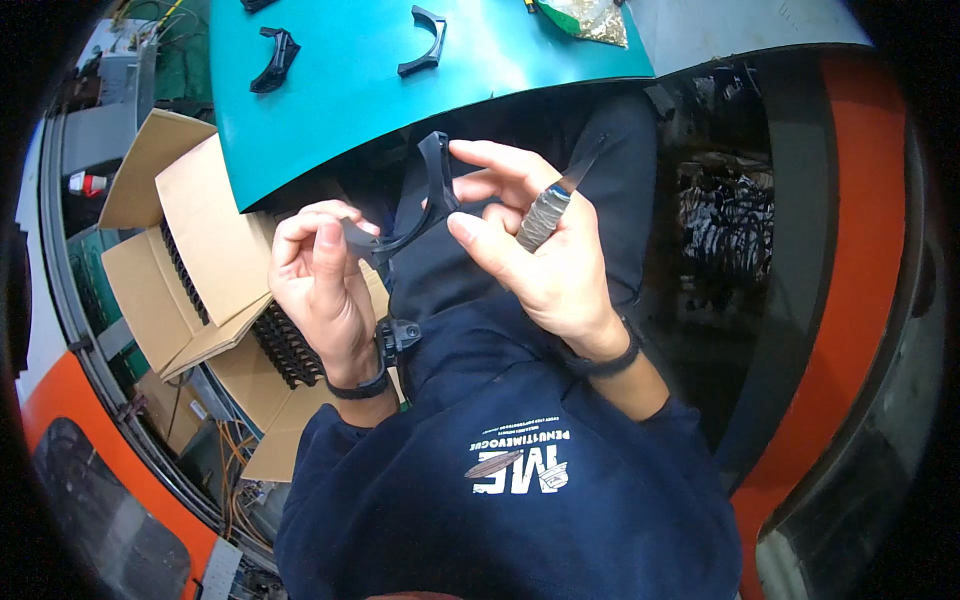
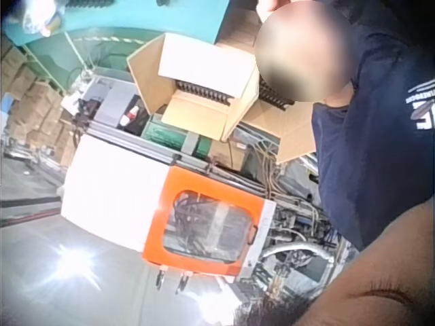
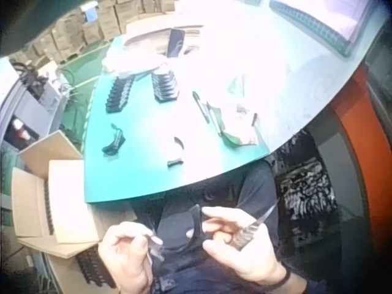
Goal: Inspecting plastic components and operating an injection molding machine in a factory setting.
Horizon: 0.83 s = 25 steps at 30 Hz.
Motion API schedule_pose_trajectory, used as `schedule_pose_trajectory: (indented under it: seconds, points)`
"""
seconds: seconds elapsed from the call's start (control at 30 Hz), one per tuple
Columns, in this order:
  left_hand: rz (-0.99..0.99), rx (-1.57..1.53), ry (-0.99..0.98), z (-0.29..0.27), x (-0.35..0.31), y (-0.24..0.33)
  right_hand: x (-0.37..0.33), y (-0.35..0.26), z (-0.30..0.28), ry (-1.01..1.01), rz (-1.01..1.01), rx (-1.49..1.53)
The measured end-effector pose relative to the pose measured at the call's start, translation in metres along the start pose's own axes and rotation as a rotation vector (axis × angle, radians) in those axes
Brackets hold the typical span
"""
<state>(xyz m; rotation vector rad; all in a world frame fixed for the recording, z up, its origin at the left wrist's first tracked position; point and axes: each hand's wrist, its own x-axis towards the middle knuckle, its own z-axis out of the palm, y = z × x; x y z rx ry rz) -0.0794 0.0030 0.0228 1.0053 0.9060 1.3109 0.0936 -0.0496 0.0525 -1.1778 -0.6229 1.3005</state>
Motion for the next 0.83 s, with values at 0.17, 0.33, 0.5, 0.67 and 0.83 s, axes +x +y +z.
schedule_pose_trajectory:
  seconds: [0.17,0.33,0.5,0.67,0.83]
  points:
    - [0.236,0.123,-0.022,0.002,-0.006,-0.002,0.001,-0.002,0.016,0.094,0.026,0.052]
    - [0.318,0.092,-0.058,0.005,-0.017,-0.011,0.009,0.000,0.026,0.161,-0.025,-0.008]
    - [0.477,0.476,-0.320,0.005,-0.014,-0.003,0.010,0.001,0.026,0.157,-0.016,-0.022]
    - [0.542,0.467,-0.304,0.002,-0.015,-0.004,0.009,0.002,0.024,0.099,-0.003,-0.039]
    - [0.580,0.450,-0.303,0.002,-0.014,-0.005,0.009,0.008,0.021,0.059,-0.008,0.042]
